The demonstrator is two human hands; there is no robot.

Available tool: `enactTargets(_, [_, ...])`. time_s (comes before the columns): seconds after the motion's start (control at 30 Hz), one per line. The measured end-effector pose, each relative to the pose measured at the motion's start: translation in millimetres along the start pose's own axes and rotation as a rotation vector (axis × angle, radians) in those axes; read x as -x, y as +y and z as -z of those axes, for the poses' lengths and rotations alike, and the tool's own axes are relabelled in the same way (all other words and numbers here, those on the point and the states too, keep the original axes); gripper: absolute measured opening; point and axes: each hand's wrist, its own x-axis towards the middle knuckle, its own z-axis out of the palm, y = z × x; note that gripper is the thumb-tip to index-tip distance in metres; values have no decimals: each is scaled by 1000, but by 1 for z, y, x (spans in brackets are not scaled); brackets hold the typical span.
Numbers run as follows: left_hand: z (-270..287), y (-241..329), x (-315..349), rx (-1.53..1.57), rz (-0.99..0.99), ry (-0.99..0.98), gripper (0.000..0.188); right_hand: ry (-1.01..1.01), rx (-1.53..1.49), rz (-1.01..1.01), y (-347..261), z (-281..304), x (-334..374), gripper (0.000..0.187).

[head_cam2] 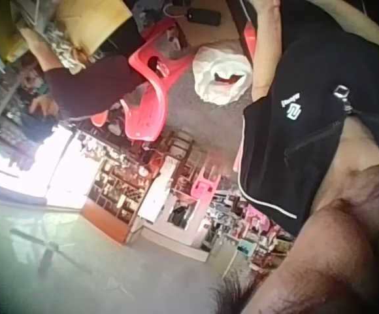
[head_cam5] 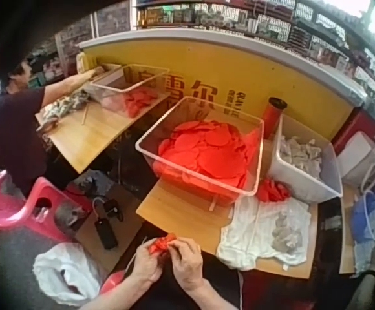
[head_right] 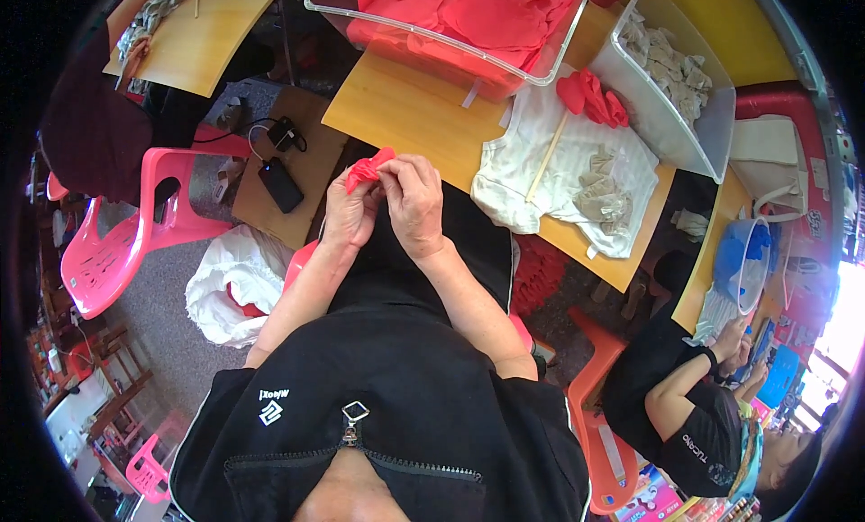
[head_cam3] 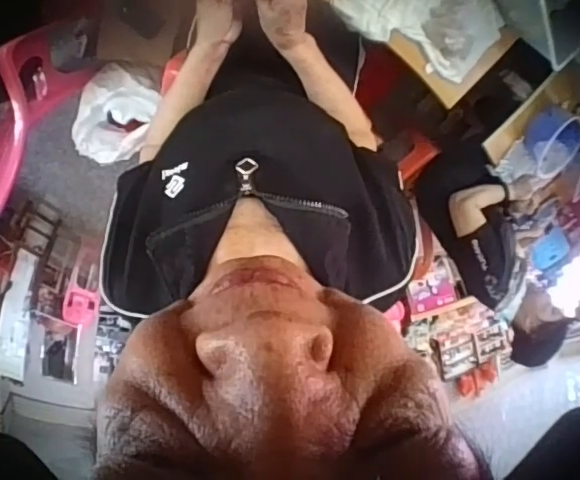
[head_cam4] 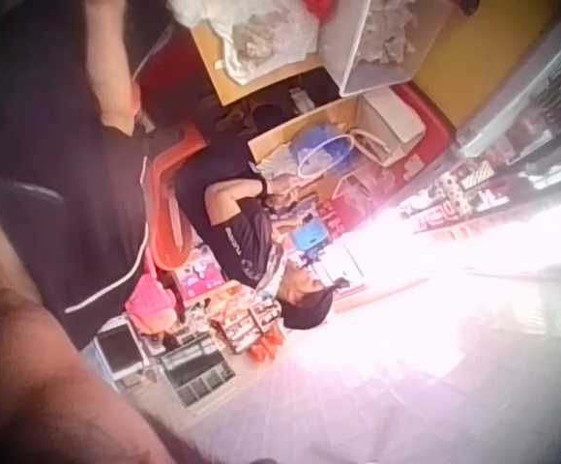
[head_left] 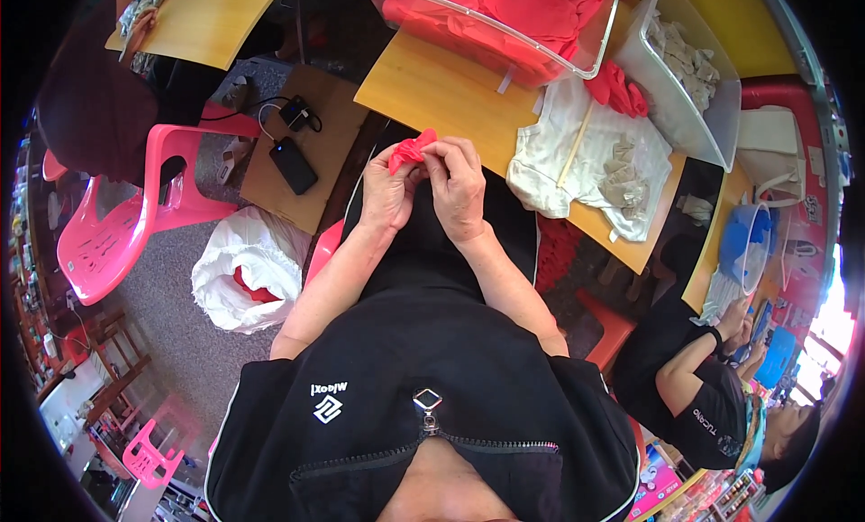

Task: Assembling red leather decorative items by stuffing them with fiber using a wooden stick.

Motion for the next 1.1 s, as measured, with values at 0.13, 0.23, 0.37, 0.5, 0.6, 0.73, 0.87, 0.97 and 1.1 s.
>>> enactTargets(0.13, [-7,4,1,4,35,-59,16,15,-222,-333,-5,5,-5,7])
enactTargets(0.23, [-10,7,3,31,85,-108,16,4,-251,-408,-2,8,-8,4])
enactTargets(0.37, [-13,12,6,70,101,-178,15,-113,-431,-542,-2,12,-9,6])
enactTargets(0.5, [-6,13,1,134,138,-161,14,-205,-609,-707,-7,12,-12,10])
enactTargets(0.6, [-2,12,-3,98,84,-73,14,-41,-313,-434,-11,12,-11,14])
enactTargets(0.73, [-10,14,-1,-14,36,-6,13,-129,-218,-283,-21,14,-14,17])
enactTargets(0.87, [-10,12,4,-56,85,-19,17,-78,-273,-341,-13,12,-13,12])
enactTargets(0.97, [-6,10,5,-126,72,-35,18,-135,-265,-403,-4,12,-11,9])
enactTargets(1.1, [-2,13,4,-27,165,-194,21,-248,-265,-586,0,19,-16,8])
